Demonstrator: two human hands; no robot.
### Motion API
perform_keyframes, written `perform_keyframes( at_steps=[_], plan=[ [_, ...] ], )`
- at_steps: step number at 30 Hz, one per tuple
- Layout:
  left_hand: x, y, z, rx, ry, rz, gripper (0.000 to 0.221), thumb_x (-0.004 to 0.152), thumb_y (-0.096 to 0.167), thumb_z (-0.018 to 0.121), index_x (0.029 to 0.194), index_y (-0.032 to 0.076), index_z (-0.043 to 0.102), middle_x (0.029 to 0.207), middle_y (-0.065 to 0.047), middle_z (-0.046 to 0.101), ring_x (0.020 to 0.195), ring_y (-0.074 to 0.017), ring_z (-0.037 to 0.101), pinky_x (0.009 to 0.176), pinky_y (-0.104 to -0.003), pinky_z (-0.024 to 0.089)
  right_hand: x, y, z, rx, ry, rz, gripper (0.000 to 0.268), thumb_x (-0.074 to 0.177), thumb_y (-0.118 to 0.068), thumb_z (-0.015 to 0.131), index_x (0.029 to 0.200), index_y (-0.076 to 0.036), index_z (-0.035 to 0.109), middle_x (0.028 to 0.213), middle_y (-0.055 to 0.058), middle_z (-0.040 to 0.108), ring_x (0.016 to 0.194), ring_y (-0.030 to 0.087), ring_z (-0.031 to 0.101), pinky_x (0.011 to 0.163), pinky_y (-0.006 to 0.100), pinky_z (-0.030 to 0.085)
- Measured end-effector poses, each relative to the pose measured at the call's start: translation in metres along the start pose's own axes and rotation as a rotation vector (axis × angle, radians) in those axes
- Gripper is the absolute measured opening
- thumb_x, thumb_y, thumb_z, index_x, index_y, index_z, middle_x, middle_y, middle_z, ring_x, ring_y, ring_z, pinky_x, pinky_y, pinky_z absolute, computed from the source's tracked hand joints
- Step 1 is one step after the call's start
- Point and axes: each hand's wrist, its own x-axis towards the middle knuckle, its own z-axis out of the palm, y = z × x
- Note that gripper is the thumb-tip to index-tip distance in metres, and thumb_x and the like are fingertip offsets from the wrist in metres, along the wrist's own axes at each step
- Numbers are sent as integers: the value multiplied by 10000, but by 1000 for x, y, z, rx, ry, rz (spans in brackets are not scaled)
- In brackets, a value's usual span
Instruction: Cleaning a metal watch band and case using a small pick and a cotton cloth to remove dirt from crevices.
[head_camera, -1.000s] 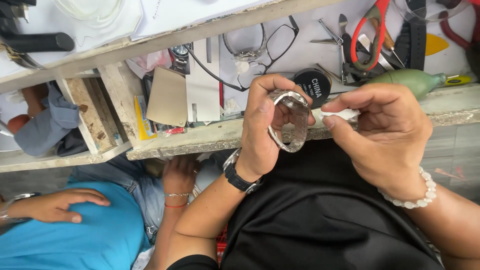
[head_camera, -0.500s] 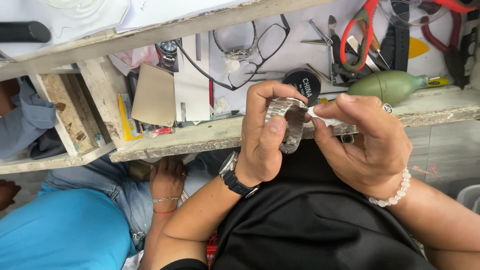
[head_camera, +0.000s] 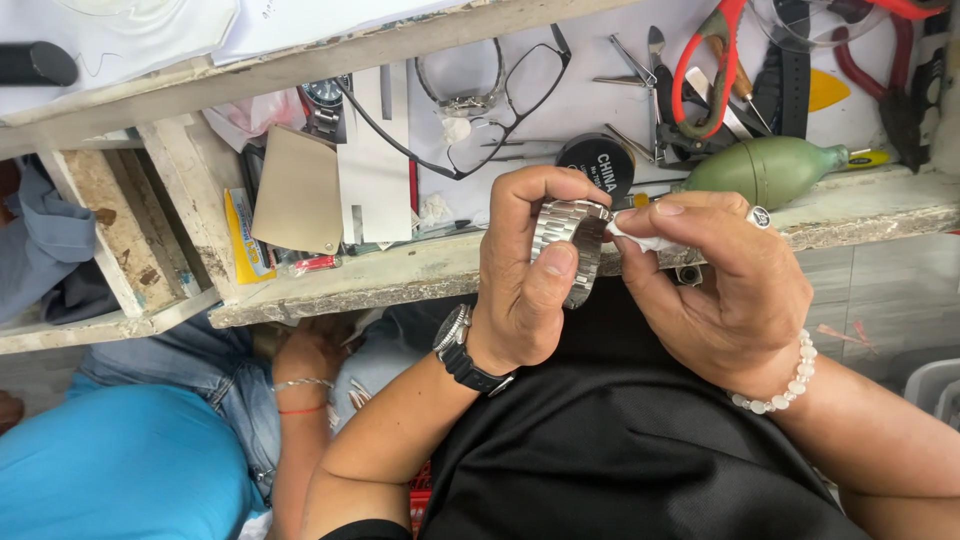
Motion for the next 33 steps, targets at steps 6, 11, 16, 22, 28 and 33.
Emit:
perform_keyframes(
  at_steps=[6,11,16,22,28,33],
  plan=[
    [1,0,1,-43,-12,-4,441,1057,468,433,1267,81,457,1184,-113,607,1015,-212,625,932,-358,544,4,-1,-1,170,13,50,421,961,172,800,1199,11,491,1031,185,732,963,311,736,875,382,626],
    [0,1,1,0,-14,10,432,1055,462,429,1263,85,462,1192,-113,603,1075,-226,607,972,-370,528,3,-1,1,152,19,60,401,963,149,803,1153,-6,487,1016,165,737,951,296,754,835,354,615],
    [0,0,2,1,-12,9,433,1052,474,437,1255,93,461,1191,-117,595,1078,-234,602,969,-375,530,4,-2,2,118,35,54,405,966,146,815,1158,-5,491,1021,156,736,950,307,761,820,355,619],
    [-1,-3,4,-21,-7,19,417,1047,463,452,1262,105,457,1194,-118,585,1113,-239,583,985,-381,529,4,-3,5,149,103,84,424,937,136,838,1112,6,474,949,178,717,892,318,765,806,375,609],
    [0,-4,6,14,-6,37,426,1045,468,443,1249,94,454,1173,-130,591,1114,-249,584,1011,-391,520,2,-2,3,123,83,99,426,942,128,849,1124,-2,487,978,146,725,914,305,760,807,352,595],
    [1,-2,6,68,-11,54,408,1039,456,438,1247,106,446,1172,-134,592,1104,-253,586,985,-396,529,6,-6,2,83,85,68,404,953,96,852,1113,-1,493,980,129,734,898,289,761,780,343,602]
  ],
)
